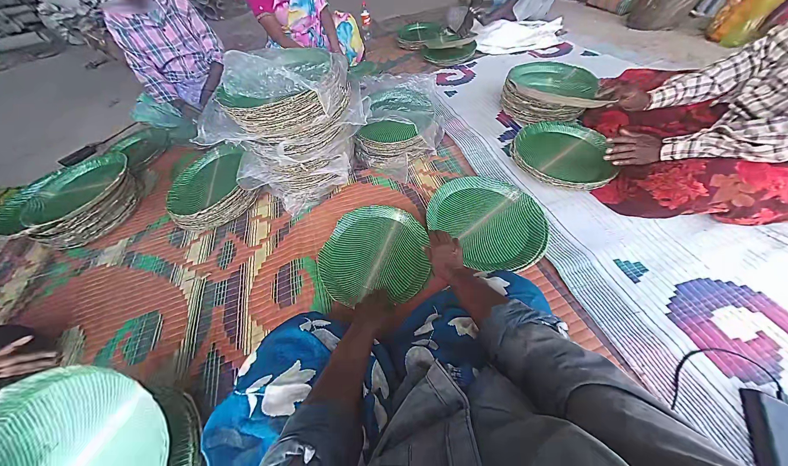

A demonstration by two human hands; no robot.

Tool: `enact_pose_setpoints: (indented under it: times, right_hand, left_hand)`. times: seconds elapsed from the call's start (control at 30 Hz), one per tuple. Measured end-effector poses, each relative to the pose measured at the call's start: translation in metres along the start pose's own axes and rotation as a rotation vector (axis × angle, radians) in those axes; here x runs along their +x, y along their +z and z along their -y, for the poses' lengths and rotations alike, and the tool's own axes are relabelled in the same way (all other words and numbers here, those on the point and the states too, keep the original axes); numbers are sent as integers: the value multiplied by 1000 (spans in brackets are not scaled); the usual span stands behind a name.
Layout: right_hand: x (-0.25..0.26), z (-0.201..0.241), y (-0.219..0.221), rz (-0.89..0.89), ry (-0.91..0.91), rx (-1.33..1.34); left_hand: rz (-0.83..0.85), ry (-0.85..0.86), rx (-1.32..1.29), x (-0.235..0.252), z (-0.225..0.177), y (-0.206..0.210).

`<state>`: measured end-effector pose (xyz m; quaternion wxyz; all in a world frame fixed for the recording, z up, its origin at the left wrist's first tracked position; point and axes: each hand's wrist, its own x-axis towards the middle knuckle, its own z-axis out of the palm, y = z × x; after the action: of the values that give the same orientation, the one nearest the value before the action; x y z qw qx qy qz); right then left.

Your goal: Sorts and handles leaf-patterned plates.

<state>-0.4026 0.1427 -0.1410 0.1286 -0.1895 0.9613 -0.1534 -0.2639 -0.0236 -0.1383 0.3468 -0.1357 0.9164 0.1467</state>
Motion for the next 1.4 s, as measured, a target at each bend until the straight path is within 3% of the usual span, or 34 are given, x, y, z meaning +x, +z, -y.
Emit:
enact_pose_setpoints:
  times: [0.07,0.17,0.27,0.33,0.4,0.43,0.47,0.5,0.53,0.57,0.6,0.63,0.7,0.77,0.83,0.9,1.0,1.17,1.23,1.3,1.4]
  right_hand:
    - [7,-7,-10,142,230,-44]
    - [9,-12,-16,224,361,-41]
    - [10,-17,-18,111,405,50]
    - [10,-19,-18,-97,317,84]
    - [8,-17,-7,-311,5,131]
    - [4,-11,2,-319,-170,179]
    - [-1,-3,10,-266,-335,212]
    - [-8,6,17,-163,-476,209]
    - [-15,14,21,-1,-568,159]
    - [-19,20,24,181,-607,86]
    - [-19,23,26,309,-616,50]
    - [-18,22,28,371,-601,54]
    - [-10,13,26,284,-509,155]
    - [-1,3,12,88,-263,197]
    - [6,-5,-4,51,50,105]
    - [8,-13,-12,182,252,24]
    - [6,-11,-19,312,361,-36]
    - [12,-19,-19,160,404,62]
    - [14,-26,-19,33,383,76]
    - [14,-28,-15,-187,210,47]
    - [4,-13,-2,-298,-261,124]
  left_hand:
    - [-1,-47,6,0,2,-5]
    - [-16,-62,2,-1,4,-9]
    - [3,-64,43,4,5,-10]
    - [-75,-62,19,3,6,-12]
    - [-359,-14,-45,-4,5,-12]
    - [-632,68,-71,-3,6,-8]
    - [-942,156,-62,4,8,-4]
    - [-1127,211,-56,11,9,-5]
    - [-1179,232,-45,15,11,-5]
    - [-1109,223,-27,16,12,-3]
    - [-927,188,-12,14,13,0]
    - [-634,111,-7,8,11,-2]
    - [-203,-12,48,9,8,-3]
    - [-93,-41,81,12,7,0]
    - [-126,-53,63,14,6,-1]
    - [-163,-56,74,15,6,-4]
    - [-143,-95,72,10,3,-7]
    - [-82,-126,25,11,6,-5]
    - [-114,-120,-13,11,6,-7]
    - [-268,-98,-46,11,5,-7]
    - [-922,124,-63,16,8,1]
